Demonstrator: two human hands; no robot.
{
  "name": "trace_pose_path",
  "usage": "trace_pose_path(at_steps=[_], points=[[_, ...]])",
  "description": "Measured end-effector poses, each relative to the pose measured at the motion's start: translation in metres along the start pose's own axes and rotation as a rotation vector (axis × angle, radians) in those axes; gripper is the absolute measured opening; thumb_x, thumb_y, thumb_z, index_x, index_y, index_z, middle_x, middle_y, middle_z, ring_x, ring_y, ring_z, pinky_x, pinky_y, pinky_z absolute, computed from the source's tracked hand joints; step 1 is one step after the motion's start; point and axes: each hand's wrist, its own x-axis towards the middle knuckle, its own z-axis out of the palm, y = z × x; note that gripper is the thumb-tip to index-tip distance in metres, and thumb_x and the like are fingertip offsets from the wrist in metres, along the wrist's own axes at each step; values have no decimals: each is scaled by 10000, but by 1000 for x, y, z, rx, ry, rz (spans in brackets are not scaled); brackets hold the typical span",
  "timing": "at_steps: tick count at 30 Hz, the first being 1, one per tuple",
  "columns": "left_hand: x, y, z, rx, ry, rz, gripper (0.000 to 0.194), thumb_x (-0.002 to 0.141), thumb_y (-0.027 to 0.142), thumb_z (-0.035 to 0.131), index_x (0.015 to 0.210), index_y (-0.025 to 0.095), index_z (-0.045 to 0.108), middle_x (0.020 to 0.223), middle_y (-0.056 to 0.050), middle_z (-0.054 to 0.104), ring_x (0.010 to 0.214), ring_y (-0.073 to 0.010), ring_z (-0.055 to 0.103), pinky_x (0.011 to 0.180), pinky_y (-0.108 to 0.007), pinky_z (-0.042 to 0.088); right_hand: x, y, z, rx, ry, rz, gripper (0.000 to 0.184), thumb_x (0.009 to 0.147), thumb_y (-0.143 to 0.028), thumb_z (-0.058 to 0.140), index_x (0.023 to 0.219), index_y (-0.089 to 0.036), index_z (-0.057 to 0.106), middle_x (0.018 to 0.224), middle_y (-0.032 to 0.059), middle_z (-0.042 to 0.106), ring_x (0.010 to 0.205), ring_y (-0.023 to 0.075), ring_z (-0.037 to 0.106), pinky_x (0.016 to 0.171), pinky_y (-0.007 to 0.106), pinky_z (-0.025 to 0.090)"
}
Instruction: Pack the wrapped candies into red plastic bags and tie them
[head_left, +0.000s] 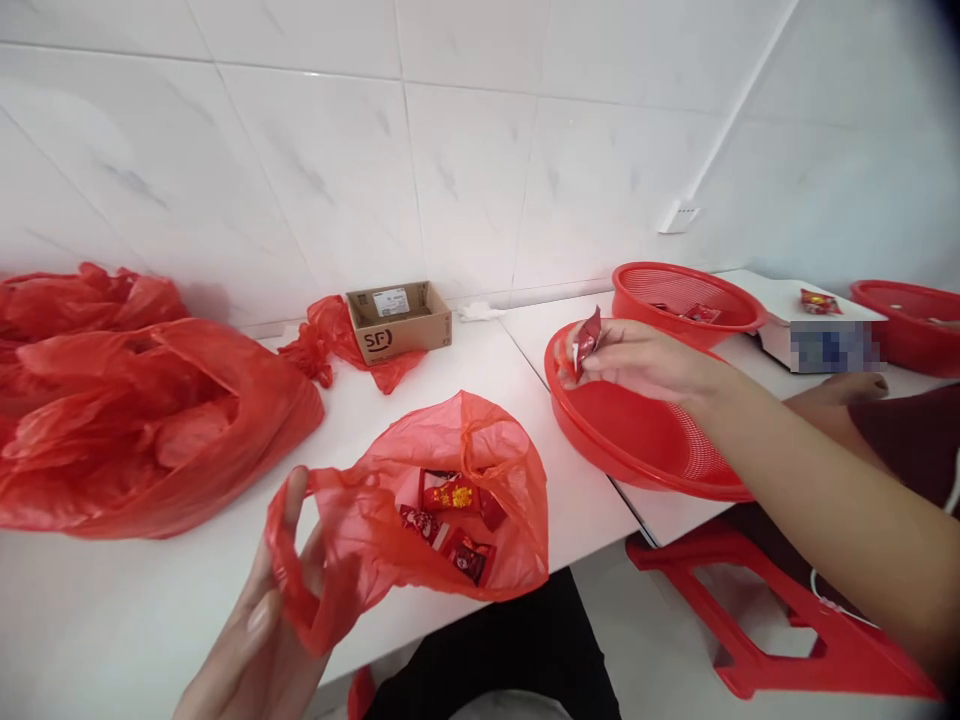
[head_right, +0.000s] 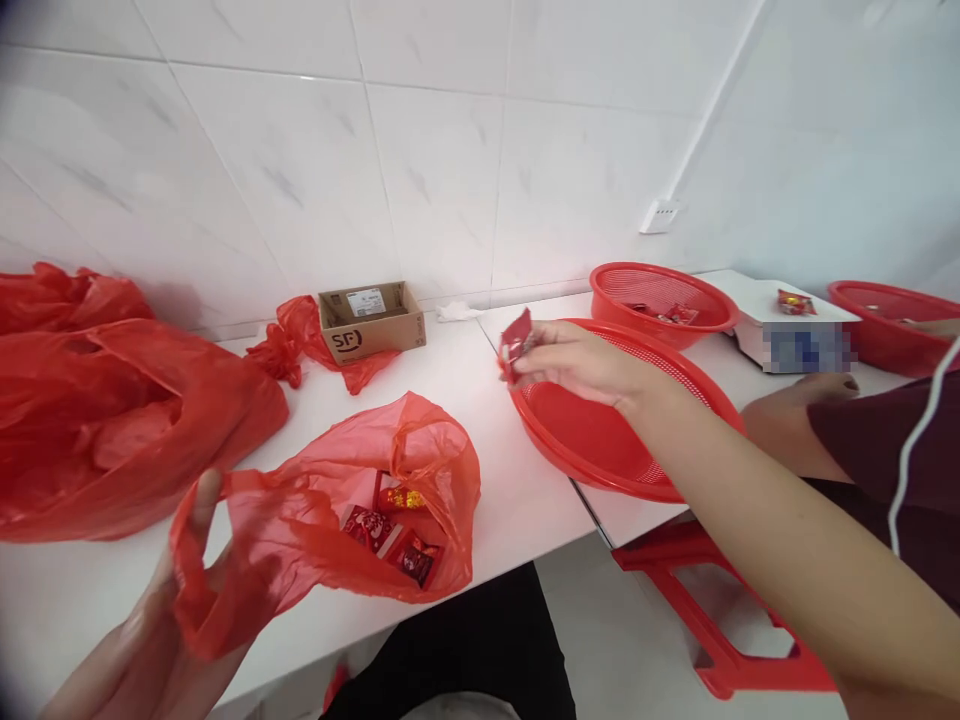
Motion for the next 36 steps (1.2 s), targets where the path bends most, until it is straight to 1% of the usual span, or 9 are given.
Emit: trace_pose_path(at_steps=[4, 7, 9, 15, 20, 23, 30, 33, 36], points=[[-5, 7, 17, -96, 20, -15, 639, 876, 455, 551, 1461, 498, 298, 1518, 25, 426, 1398, -266, 384, 968, -378, 535, -11, -29, 95, -140, -433, -84, 104, 807, -150, 588, 899, -181, 627, 905, -2, 652, 866, 130, 630, 789, 279, 505], [-12, 14, 21, -127, 60, -2, 690, 839, 457, 610, 1457, 501, 307, 1506, 32, 441, 1344, -247, 459, 917, -314, 563, -6, -3, 146, -558, -403, -96, 157, 803, -112, 539, 916, -169, 632, 951, 54, 642, 882, 178, 616, 760, 301, 484], [-17, 18, 18, -123, 113, 4, 682, 819, 444, 637, 1436, 505, 353, 1508, 57, 437, 1312, -220, 493, 873, -256, 575, 1, 20, 158, -770, -315, -83, 218, 829, -111, 495, 996, -148, 630, 1054, 117, 635, 923, 222, 615, 746, 324, 468], [-30, 11, 3, -99, 295, -33, 493, 771, 471, 671, 1258, 420, 614, 1459, 93, 501, 1275, -169, 509, 815, -153, 566, 2, 26, 138, -800, -374, 36, 326, 905, -303, 507, 1200, -213, 613, 1017, 80, 706, 877, 230, 647, 701, 313, 450], [-31, 6, 2, -154, 288, 40, 219, 764, 442, 686, 941, 336, 757, 1192, 26, 706, 880, -179, 688, 656, -226, 609, -20, 7, 119, -774, -382, -62, 336, 942, -321, 486, 1250, -290, 616, 1090, 22, 707, 1011, 199, 629, 850, 313, 453], [-29, 12, 8, -139, 260, 10, 247, 644, 417, 804, 860, 305, 766, 1124, 19, 730, 797, -162, 687, 670, -214, 603, -35, 9, 114, -966, -254, -17, 334, 933, -298, 504, 1243, -274, 625, 1065, 51, 708, 972, 221, 649, 818, 323, 465], [-35, 7, 8, -70, 321, -95, 284, 562, 282, 887, 813, 240, 759, 645, 21, 673, 561, -107, 619, 555, -154, 559, -53, 43, 112, -1462, -356, 289, 238, 806, -280, 650, 1003, -150, 681, 810, 122, 712, 815, 309, 691, 593, 308, 426], [-23, 19, 3, -59, 311, -92, 328, 547, 282, 900, 827, 209, 745, 682, 12, 685, 561, -111, 621, 560, -172, 571, -45, 38, 104, -1502, -263, 231, 175, 862, -219, 563, 992, -147, 657, 805, 119, 704, 739, 267, 682, 549, 282, 375], [0, 55, 11, -38, 254, 119, 279, 646, 268, 848, 882, 174, 732, 808, 2, 711, 584, -89, 609, 589, -154, 573, -33, 9, 89, -1464, 9, 62, 183, 914, -225, 465, 860, -166, 629, 694, 85, 652, 626, 217, 618, 520, 282, 317]])
